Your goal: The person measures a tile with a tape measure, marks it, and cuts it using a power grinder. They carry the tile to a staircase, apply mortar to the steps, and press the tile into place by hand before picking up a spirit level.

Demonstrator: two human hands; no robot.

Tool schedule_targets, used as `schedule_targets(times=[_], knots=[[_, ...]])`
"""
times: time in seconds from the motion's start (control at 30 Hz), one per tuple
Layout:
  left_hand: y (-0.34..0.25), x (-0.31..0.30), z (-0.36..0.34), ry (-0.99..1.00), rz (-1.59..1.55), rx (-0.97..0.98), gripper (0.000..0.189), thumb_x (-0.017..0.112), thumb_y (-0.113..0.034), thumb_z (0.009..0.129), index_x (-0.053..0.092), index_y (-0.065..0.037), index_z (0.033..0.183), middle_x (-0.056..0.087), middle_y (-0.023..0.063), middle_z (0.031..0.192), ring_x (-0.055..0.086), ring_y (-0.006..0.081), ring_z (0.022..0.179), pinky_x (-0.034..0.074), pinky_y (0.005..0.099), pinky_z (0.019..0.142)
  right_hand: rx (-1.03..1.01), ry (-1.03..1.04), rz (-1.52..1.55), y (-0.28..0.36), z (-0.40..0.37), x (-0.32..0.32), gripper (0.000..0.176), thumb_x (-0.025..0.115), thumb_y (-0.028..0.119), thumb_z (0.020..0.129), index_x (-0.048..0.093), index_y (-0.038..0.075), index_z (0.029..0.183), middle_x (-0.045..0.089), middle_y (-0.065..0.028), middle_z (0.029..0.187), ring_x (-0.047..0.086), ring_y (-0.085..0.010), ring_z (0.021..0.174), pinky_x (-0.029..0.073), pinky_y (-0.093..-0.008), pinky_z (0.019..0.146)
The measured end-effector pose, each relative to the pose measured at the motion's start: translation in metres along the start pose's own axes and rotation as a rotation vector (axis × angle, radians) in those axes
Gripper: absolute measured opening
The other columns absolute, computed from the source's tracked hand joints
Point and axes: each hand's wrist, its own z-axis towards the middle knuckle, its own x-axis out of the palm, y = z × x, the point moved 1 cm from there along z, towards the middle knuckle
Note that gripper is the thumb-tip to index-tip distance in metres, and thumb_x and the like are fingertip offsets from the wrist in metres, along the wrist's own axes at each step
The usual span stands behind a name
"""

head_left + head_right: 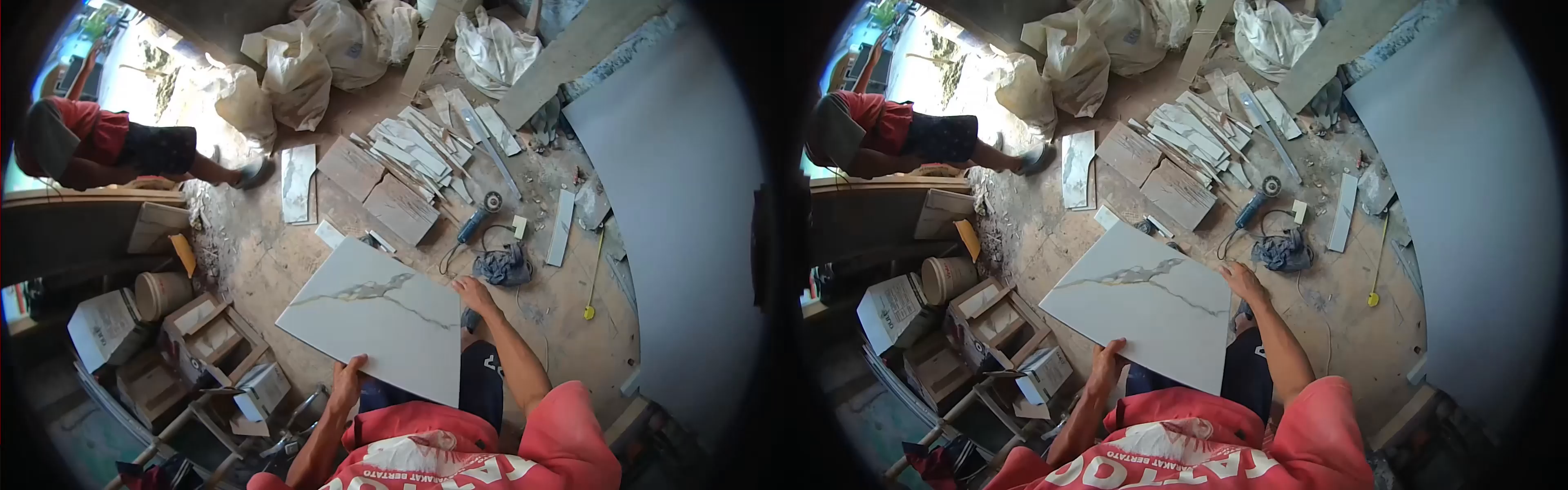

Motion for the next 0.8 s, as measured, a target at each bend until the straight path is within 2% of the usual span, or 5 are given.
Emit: schedule_targets(times=[0.07,0.17,0.33,0.5,0.8], knots=[[0.016,0.010,-0.048,0.064,0.019,-0.106,0.049,0.055,-0.012,0.076,0.037,0.004,0.119,0.051,0.0166,0.108,0.055,0.0284,0.096,0.047,0.0421,0.082,-0.180,-0.198,-0.309,-0.024,-0.025,-0.010,0.055,0.040,0.053,0.086,0.056,0.006,0.110,0.057,-0.0183,0.109,0.052,-0.0333,0.105,0.040,-0.0369,0.089],[-0.070,-0.041,0.039,-0.048,0.097,-0.087,0.044,0.053,-0.010,0.076,0.040,0.005,0.116,0.053,0.0158,0.105,0.056,0.0277,0.093,0.047,0.0406,0.081,-0.176,0.143,-0.062,0.092,0.083,0.043,0.059,0.038,0.052,0.088,0.053,0.000,0.112,0.057,-0.0185,0.109,0.051,-0.0353,0.106,0.039,-0.0372,0.091],[-0.076,-0.073,0.096,0.033,0.139,-0.163,0.047,0.056,-0.011,0.072,0.043,0.004,0.115,0.054,0.0156,0.103,0.057,0.0279,0.091,0.046,0.0402,0.081,-0.199,-0.043,-0.025,0.040,0.138,0.067,0.057,0.038,0.050,0.089,0.054,0.001,0.112,0.056,-0.0167,0.112,0.053,-0.0270,0.106,0.040,-0.0342,0.087],[-0.069,-0.084,0.194,-0.010,0.153,-0.206,0.052,0.059,-0.017,0.070,0.044,0.006,0.115,0.056,0.0163,0.100,0.058,0.0290,0.089,0.047,0.0384,0.079,0.050,-0.137,-0.119,-0.004,0.235,0.096,0.067,0.037,0.058,0.085,0.060,-0.003,0.071,0.059,-0.0255,0.074,0.059,-0.0349,0.073,0.043,-0.0419,0.064],[0.025,-0.044,0.512,-0.109,-0.257,0.155,0.081,0.028,-0.064,0.085,0.019,-0.003,0.136,0.029,0.0185,0.136,0.034,0.0304,0.123,0.030,0.0423,0.101,-0.160,-0.683,-0.322,0.015,0.411,0.023,0.063,0.035,0.053,0.088,0.064,-0.001,0.075,0.060,-0.0215,0.070,0.058,-0.0389,0.068,0.044,-0.0429,0.058]])
